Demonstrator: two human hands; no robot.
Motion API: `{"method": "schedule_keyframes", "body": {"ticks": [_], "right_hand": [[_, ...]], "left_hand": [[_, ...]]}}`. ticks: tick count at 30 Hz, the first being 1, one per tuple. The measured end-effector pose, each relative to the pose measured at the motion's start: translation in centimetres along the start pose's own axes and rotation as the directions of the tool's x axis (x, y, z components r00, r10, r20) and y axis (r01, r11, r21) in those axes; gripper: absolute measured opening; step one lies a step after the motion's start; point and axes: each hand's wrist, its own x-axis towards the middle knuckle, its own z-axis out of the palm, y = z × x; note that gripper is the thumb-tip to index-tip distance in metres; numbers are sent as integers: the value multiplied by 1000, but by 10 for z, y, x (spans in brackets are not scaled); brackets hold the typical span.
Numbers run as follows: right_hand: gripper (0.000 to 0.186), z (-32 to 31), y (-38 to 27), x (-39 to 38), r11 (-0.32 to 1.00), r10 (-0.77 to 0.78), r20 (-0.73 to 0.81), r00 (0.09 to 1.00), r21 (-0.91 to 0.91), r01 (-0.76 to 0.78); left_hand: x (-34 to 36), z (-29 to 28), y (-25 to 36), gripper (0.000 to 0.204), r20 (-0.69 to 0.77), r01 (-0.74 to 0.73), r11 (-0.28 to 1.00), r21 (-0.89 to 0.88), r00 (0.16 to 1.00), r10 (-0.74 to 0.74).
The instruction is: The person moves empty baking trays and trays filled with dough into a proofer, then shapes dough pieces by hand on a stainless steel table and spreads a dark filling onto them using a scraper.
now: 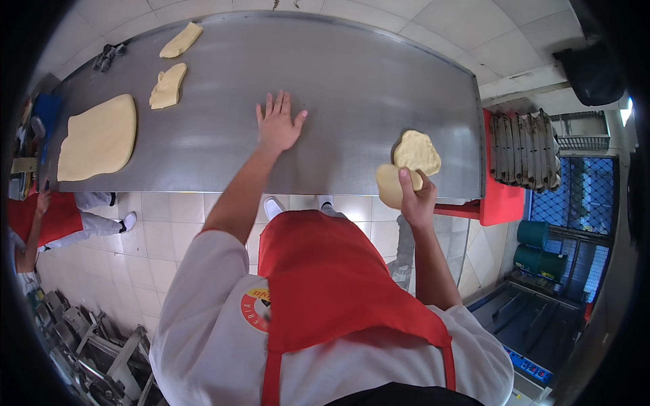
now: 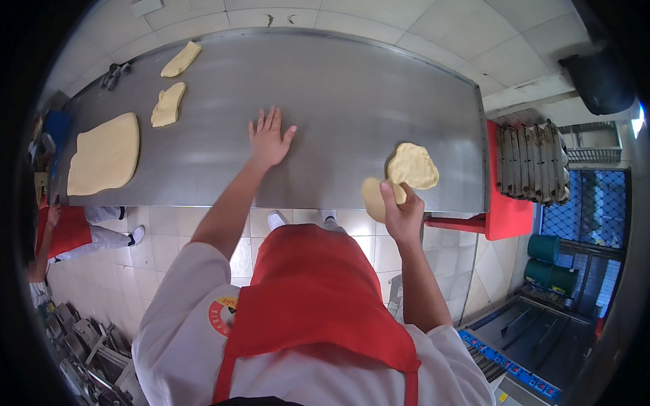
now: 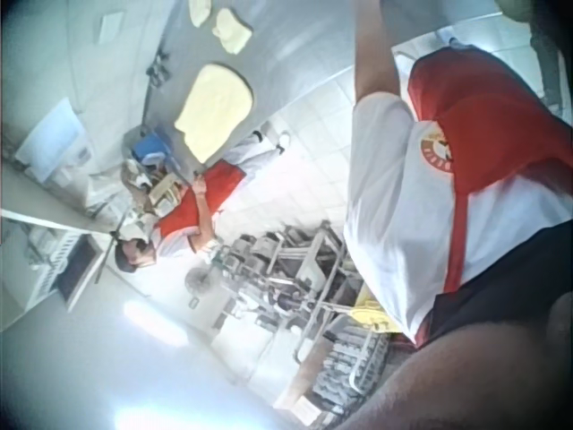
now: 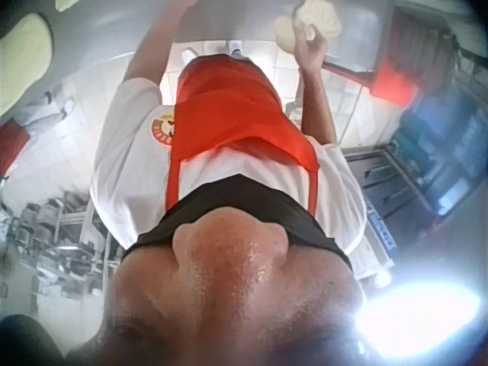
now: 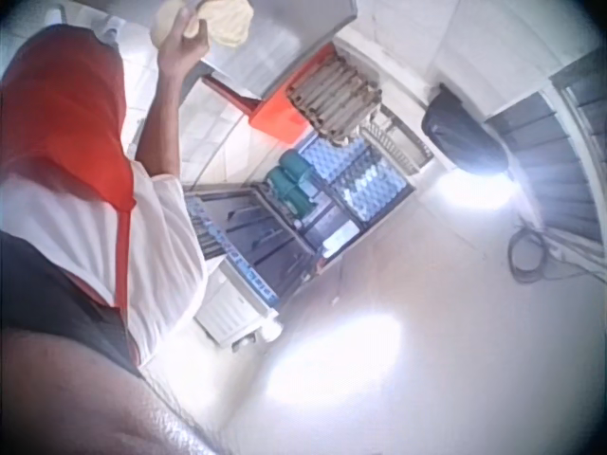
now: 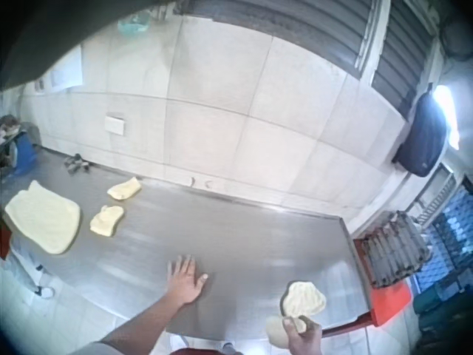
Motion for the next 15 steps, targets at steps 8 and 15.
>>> {"method": "schedule_keyframes", "body": {"ticks": [8,15], "right_hand": [[42,-63,60,-14,998,58,42,997,30,-59],[42,-65,105,30,977,65,186,980,188,-101]], "left_hand": [[-155,-109,51,35,854,-7,855,-519,32,519],[-299,-227,141,74,663,542,454,-707,732,158]]}}
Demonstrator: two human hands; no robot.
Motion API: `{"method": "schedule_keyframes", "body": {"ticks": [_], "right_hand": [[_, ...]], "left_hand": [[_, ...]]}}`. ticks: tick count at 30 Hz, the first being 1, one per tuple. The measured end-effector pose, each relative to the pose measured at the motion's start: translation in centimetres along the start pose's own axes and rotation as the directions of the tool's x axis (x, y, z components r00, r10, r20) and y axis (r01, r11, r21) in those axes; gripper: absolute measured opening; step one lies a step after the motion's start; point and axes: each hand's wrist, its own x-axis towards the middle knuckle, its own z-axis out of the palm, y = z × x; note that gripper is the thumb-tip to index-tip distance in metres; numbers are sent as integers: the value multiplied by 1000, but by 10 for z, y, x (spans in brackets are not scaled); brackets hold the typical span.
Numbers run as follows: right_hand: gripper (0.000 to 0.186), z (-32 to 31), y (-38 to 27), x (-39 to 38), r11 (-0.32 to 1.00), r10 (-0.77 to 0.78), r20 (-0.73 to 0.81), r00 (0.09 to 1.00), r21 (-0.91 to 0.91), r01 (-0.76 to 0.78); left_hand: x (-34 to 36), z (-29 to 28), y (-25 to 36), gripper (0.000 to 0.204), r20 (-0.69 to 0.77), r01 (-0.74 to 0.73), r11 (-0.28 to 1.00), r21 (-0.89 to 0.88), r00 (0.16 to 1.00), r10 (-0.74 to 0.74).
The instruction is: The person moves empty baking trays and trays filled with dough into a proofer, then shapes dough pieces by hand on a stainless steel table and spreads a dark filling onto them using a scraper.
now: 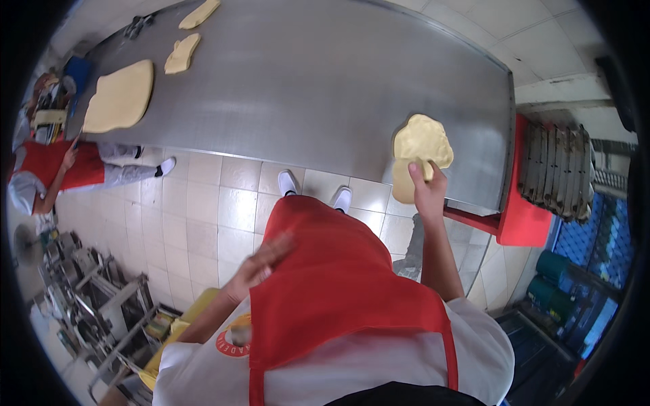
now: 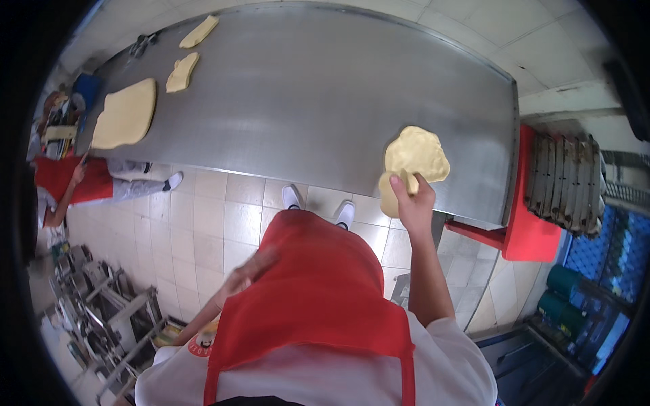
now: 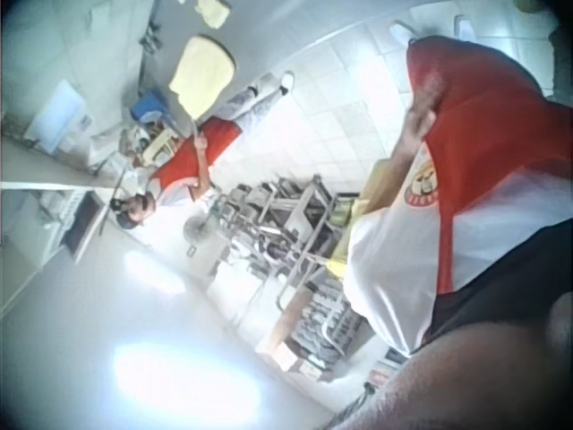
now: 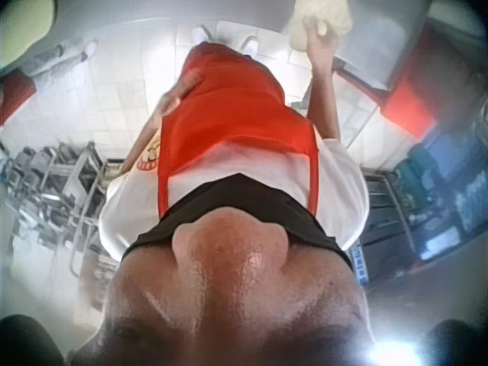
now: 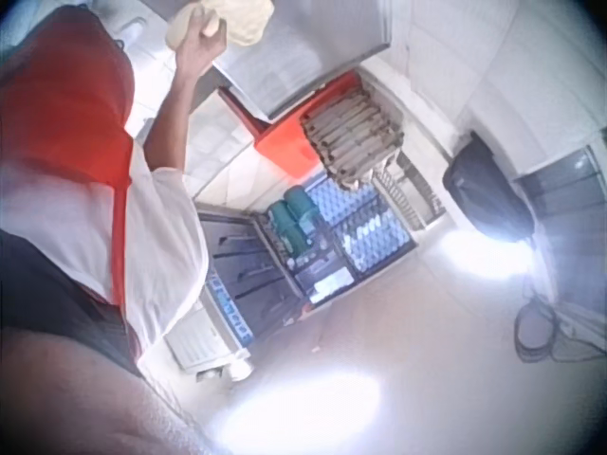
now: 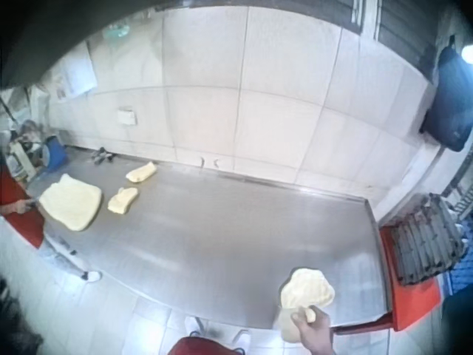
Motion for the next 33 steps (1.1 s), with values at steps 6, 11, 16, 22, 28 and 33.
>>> {"method": "schedule_keyframes", "body": {"ticks": [6,11,16,22,28,33], "right_hand": [[38,44,-36,65,944,-120,390,913,-241,226],[35,101,-78,83,592,-547,496,674,-341,731],[42,167,18,60,535,-450,588,672,-425,730],[45,171,11,51,579,-412,501,761,-500,643],[54,153,26,38,340,-241,636,733,-652,678],[59,183,-76,81,511,308,592,745,-764,395]], "left_hand": [[-125,17,-86,56,-118,472,447,760,777,-619],[-64,-23,-97,25,-732,629,746,218,611,-302],[118,-61,-61,32,-493,126,667,734,775,396],[250,-61,-29,61,-10,-168,326,931,877,480],[254,-105,-50,68,194,-303,321,897,924,330],[284,-129,15,70,135,-75,481,874,987,-91]]}}
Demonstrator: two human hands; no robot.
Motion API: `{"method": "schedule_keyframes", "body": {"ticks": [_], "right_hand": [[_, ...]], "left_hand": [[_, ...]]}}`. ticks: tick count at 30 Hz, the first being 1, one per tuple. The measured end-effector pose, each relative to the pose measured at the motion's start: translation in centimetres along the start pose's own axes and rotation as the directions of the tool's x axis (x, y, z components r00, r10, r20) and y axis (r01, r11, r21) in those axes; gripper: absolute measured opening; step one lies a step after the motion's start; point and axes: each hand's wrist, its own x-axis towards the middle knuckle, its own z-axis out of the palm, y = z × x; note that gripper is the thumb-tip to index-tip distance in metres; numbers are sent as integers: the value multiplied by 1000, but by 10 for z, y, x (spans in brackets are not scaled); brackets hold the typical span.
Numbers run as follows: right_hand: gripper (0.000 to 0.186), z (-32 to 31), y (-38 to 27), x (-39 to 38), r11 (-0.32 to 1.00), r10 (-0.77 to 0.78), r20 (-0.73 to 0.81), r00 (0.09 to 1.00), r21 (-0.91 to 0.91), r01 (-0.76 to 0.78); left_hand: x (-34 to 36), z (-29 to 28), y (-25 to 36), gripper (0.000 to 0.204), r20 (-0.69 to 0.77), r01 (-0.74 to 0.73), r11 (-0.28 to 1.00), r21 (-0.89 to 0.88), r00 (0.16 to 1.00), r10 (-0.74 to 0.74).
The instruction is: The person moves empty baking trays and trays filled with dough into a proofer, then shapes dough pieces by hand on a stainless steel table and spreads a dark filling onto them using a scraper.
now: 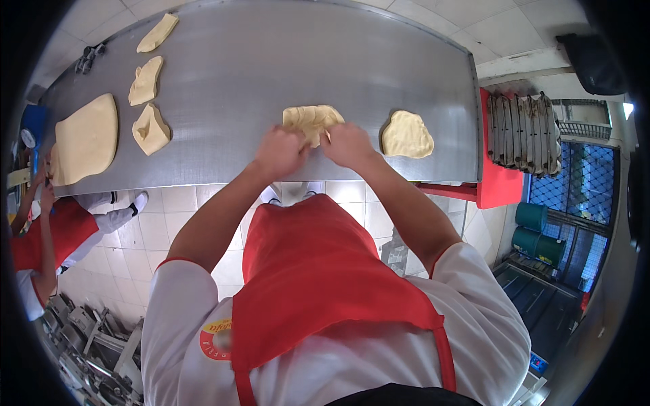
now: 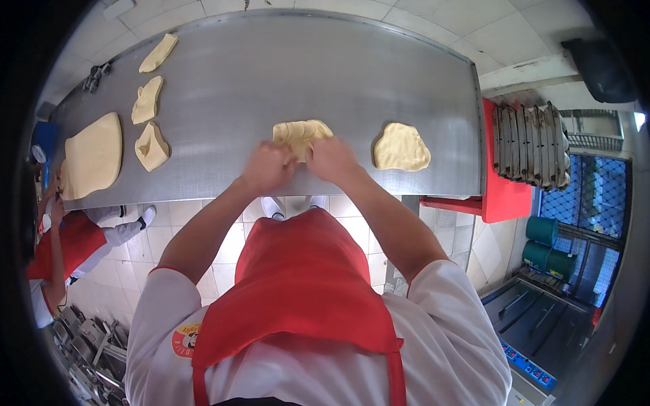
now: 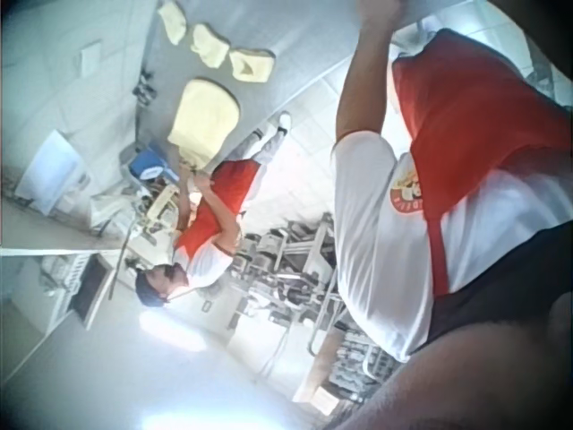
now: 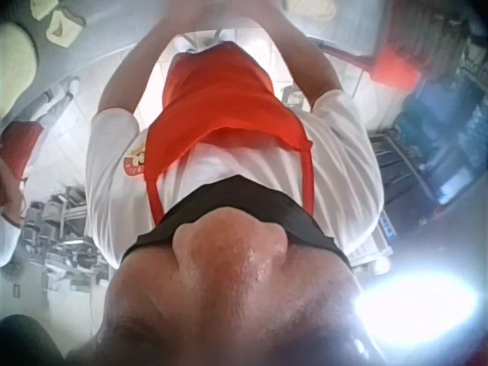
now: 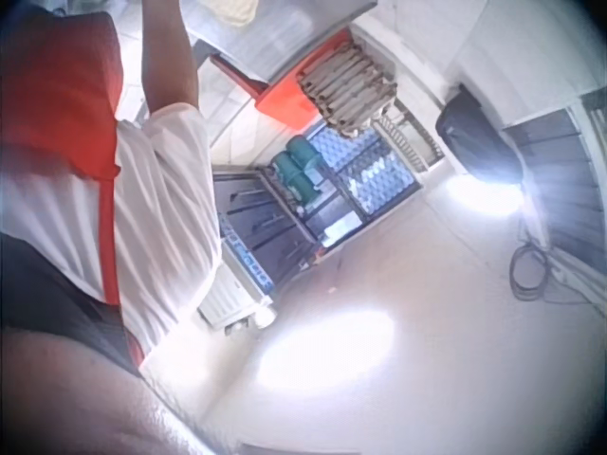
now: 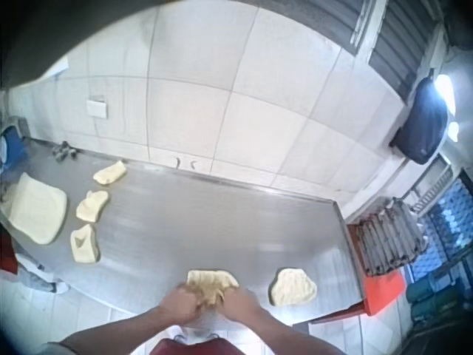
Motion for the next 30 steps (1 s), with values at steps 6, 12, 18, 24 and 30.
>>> {"method": "schedule_keyframes", "body": {"ticks": [6,12,18,24,30], "right_hand": [[69,65,55,36,925,-268,-388,882,-361,122],[68,-15,22,56,996,29,165,986,76,-42],[54,65,65,62,983,-182,-379,908,-69,168],[51,4,71,38,980,-191,-392,900,-17,200],[41,71,92,-35,952,-289,-302,908,-188,241]], "left_hand": [[43,46,-29,73,-368,-225,938,264,876,313],[62,-10,-3,77,69,-65,998,26,996,63],[70,41,-1,87,-183,-177,943,282,955,234],[59,8,21,92,-149,-48,992,115,987,65],[4,49,37,83,-45,-78,996,42,996,80]]}}
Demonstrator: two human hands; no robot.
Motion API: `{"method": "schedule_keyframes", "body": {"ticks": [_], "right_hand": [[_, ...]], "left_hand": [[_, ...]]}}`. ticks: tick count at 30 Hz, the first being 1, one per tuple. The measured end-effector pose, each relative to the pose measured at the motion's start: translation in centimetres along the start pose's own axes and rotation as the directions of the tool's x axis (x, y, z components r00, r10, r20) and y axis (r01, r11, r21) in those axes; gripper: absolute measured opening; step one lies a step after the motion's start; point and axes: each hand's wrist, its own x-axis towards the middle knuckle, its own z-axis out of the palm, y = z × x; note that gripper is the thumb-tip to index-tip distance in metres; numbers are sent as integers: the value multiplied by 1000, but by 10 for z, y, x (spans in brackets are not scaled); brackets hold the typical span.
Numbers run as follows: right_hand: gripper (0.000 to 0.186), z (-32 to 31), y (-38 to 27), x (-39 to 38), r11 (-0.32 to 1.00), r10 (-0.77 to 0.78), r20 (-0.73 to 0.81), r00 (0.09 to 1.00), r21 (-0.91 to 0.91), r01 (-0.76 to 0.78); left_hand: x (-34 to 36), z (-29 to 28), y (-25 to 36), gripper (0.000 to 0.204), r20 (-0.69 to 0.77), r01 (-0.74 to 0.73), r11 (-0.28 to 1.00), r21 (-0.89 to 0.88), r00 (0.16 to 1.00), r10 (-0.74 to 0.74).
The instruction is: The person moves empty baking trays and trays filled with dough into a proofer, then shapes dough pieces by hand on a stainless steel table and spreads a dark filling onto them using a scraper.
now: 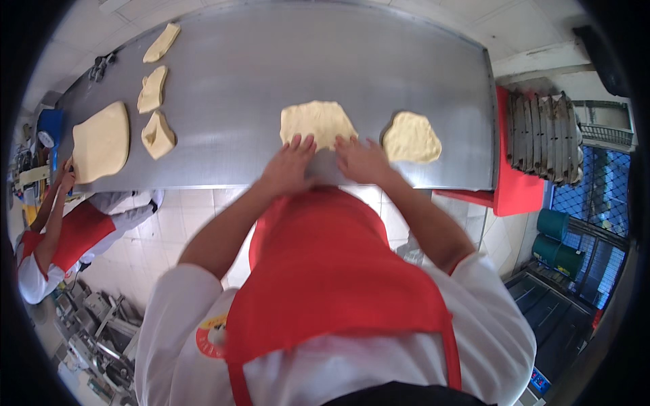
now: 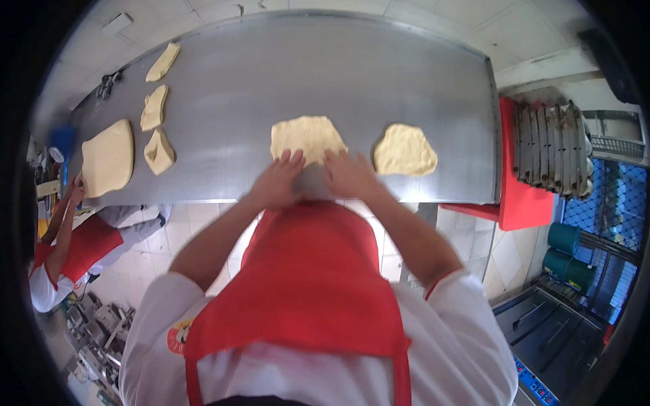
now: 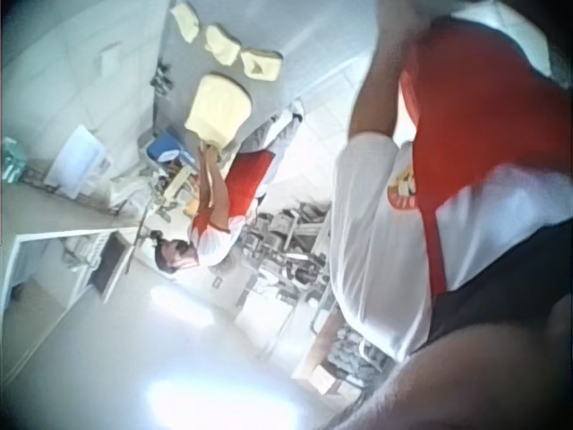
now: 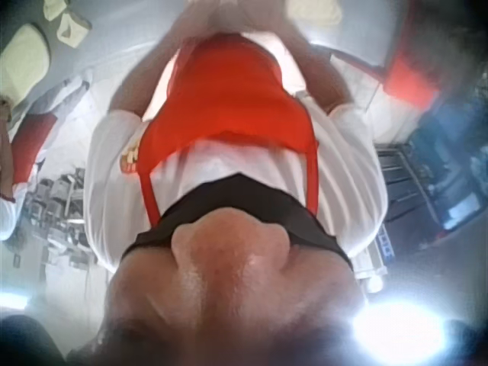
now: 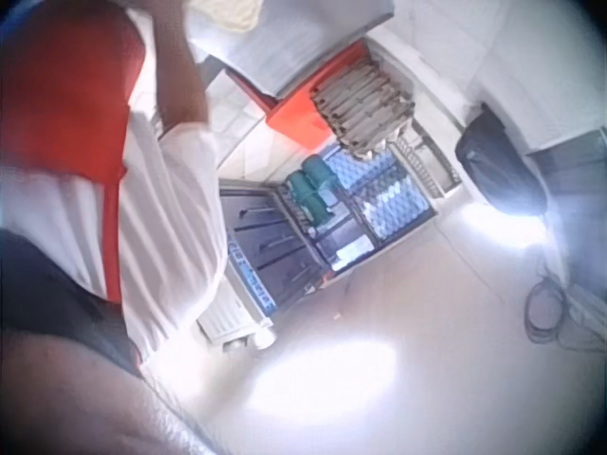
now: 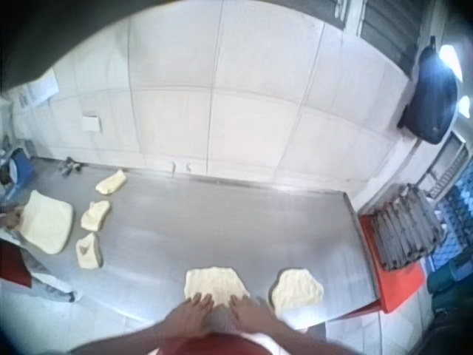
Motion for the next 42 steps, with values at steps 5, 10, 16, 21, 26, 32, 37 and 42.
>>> {"method": "schedule_keyframes", "body": {"ticks": [5,10,16,21,26,32,37,42], "right_hand": [[37,-58,-21,79,976,-110,-277,955,152,156],[36,5,-28,117,952,-296,-263,918,-4,306],[38,-71,-43,113,799,181,-203,962,601,-24],[27,-11,-106,70,772,342,-405,848,636,-7],[24,-25,-222,102,758,256,-410,875,647,82],[58,-63,-314,170,854,183,-579,794,494,163],[56,-102,-314,171,441,493,-194,848,896,-51],[55,-125,-286,137,526,512,-255,820,848,-64]], "left_hand": [[7,-23,-11,79,-218,122,982,142,972,-89],[15,-33,-41,51,-174,193,976,100,969,-174],[-33,-94,-112,41,-563,210,964,-165,782,-267],[-153,-77,-236,42,-879,728,683,59,362,-311],[-184,-83,-354,48,-730,460,864,-207,515,-449],[-162,-177,-272,73,-468,-116,733,-670,832,-297],[-163,-183,-174,72,-59,-109,-126,-986,937,-345],[-118,-145,-131,48,-338,-393,-72,-917,858,-386]]}}
